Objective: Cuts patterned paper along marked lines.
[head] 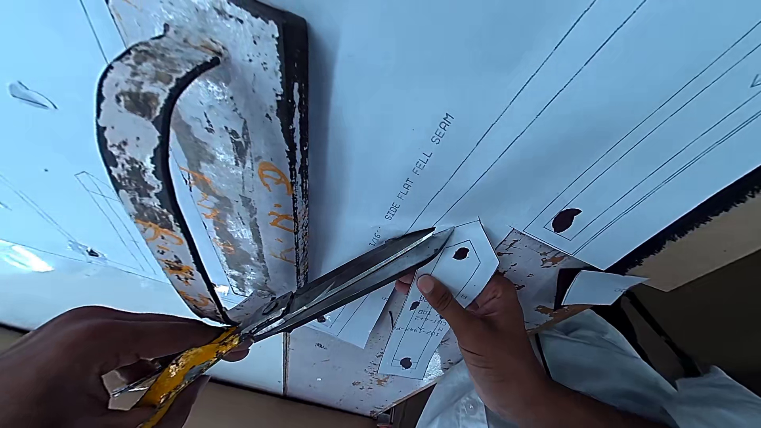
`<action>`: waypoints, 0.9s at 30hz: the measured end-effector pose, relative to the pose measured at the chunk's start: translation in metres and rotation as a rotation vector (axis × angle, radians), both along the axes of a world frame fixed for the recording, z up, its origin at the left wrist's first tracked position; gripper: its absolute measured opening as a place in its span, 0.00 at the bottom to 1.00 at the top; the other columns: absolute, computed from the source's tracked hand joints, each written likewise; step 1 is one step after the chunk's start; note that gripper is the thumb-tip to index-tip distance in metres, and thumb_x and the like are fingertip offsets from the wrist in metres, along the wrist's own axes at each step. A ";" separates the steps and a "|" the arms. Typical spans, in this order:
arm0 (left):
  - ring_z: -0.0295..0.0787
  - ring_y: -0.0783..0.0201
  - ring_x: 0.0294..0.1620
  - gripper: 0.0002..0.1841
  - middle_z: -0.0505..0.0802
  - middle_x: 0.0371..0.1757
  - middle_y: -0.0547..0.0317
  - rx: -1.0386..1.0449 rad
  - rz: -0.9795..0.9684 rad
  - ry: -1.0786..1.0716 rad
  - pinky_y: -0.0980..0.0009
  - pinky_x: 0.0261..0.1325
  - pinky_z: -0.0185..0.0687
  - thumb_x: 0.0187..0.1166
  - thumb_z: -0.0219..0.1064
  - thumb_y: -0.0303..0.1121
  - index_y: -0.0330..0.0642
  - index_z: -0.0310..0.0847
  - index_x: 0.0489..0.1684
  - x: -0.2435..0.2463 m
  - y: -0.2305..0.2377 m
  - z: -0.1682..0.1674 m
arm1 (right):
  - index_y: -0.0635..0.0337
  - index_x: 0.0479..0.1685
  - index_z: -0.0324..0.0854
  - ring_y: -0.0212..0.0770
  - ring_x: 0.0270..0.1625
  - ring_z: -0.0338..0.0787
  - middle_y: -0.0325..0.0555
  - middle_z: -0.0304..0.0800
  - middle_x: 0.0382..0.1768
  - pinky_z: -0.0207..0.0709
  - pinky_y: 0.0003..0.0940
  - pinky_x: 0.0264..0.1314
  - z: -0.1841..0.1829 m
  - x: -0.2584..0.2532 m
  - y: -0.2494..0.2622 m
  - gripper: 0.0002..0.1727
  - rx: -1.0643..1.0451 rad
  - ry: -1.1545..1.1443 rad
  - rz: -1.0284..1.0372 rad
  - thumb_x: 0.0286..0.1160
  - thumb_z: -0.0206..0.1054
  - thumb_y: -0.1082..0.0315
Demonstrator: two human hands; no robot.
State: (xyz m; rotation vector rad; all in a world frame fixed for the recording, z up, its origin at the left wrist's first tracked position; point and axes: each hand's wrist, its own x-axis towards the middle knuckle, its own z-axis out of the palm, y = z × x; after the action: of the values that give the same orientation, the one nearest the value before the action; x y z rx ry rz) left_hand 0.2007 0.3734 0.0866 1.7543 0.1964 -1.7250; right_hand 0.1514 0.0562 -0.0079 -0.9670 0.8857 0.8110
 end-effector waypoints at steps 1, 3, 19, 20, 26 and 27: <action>0.92 0.63 0.41 0.15 0.96 0.48 0.43 -0.002 -0.002 0.002 0.72 0.42 0.83 0.71 0.69 0.30 0.26 0.89 0.49 0.001 0.001 0.000 | 0.62 0.51 0.89 0.38 0.53 0.97 0.49 0.98 0.46 0.88 0.29 0.62 0.000 0.000 0.000 0.09 0.003 0.000 0.002 0.76 0.69 0.77; 0.91 0.64 0.40 0.14 0.96 0.47 0.44 0.002 -0.012 0.001 0.74 0.41 0.81 0.71 0.70 0.30 0.26 0.90 0.47 0.002 0.003 0.000 | 0.62 0.52 0.89 0.38 0.53 0.97 0.49 0.98 0.46 0.88 0.29 0.62 0.000 0.000 -0.001 0.09 0.006 0.002 0.007 0.77 0.69 0.76; 0.89 0.66 0.34 0.13 0.96 0.45 0.43 0.011 -0.035 0.025 0.74 0.36 0.79 0.69 0.71 0.27 0.26 0.91 0.45 0.008 0.009 -0.001 | 0.62 0.51 0.89 0.35 0.52 0.97 0.47 0.98 0.46 0.87 0.27 0.61 0.002 0.004 -0.004 0.08 0.032 0.052 0.019 0.78 0.69 0.75; 0.88 0.65 0.34 0.13 0.96 0.45 0.42 0.003 -0.039 0.021 0.73 0.36 0.78 0.70 0.71 0.27 0.25 0.90 0.44 0.009 0.008 -0.001 | 0.61 0.51 0.89 0.35 0.52 0.96 0.46 0.98 0.46 0.87 0.26 0.61 0.001 0.004 -0.004 0.08 0.028 0.053 0.021 0.78 0.69 0.75; 0.89 0.69 0.35 0.14 0.97 0.46 0.46 -0.004 -0.048 0.041 0.77 0.35 0.78 0.70 0.72 0.30 0.27 0.92 0.46 0.010 0.008 -0.004 | 0.61 0.51 0.89 0.34 0.52 0.96 0.46 0.98 0.45 0.87 0.26 0.61 0.002 0.006 -0.004 0.08 0.037 0.056 0.017 0.78 0.69 0.76; 0.89 0.69 0.35 0.14 0.97 0.46 0.47 -0.005 -0.055 0.046 0.77 0.35 0.78 0.69 0.72 0.30 0.28 0.92 0.46 0.011 0.008 -0.004 | 0.61 0.52 0.89 0.35 0.52 0.96 0.46 0.98 0.46 0.87 0.26 0.61 0.002 0.006 -0.004 0.09 0.038 0.061 0.017 0.77 0.69 0.76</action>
State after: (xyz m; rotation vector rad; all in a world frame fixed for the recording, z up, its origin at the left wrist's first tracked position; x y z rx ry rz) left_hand 0.2120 0.3815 0.0825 1.7326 0.1645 -1.8044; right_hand 0.1575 0.0525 -0.0060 -0.9214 0.9122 0.8724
